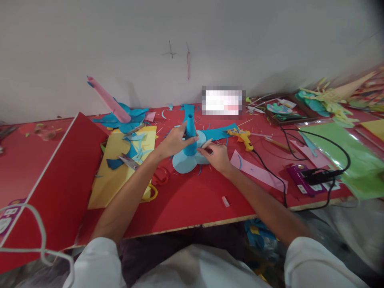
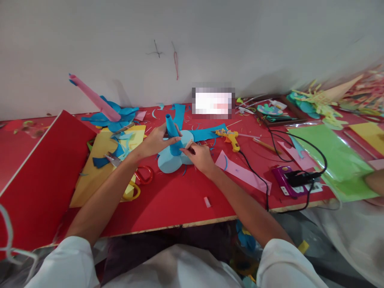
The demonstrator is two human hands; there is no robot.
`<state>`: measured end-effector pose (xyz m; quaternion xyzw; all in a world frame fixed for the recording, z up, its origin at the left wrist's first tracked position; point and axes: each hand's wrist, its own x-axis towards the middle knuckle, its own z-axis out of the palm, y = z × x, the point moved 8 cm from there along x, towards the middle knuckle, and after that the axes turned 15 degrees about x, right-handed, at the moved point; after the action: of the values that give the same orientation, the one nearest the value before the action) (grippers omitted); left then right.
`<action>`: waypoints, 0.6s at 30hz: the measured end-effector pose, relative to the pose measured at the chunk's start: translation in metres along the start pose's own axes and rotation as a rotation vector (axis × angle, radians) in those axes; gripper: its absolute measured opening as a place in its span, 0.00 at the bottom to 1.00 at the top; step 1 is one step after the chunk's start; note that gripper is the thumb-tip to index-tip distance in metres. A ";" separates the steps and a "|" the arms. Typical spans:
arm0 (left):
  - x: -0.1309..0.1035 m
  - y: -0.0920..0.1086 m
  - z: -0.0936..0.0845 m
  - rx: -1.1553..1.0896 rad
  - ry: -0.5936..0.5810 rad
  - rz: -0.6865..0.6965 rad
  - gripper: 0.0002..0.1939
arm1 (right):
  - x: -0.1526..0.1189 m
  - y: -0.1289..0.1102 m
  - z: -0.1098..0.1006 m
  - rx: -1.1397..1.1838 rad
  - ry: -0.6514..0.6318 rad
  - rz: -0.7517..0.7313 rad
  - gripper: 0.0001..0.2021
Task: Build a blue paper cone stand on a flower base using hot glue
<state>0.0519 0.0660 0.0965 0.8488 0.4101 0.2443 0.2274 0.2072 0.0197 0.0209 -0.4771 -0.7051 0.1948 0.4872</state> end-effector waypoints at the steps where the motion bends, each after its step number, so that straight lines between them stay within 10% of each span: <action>1: 0.000 0.000 0.000 0.003 0.002 0.000 0.13 | 0.000 0.000 0.001 0.001 -0.012 0.003 0.29; 18: 0.000 0.000 0.001 -0.049 -0.017 0.004 0.14 | 0.001 0.001 0.006 0.085 -0.055 0.062 0.29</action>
<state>0.0523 0.0654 0.0956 0.8458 0.4006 0.2471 0.2511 0.2025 0.0216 0.0183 -0.4720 -0.6941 0.2529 0.4811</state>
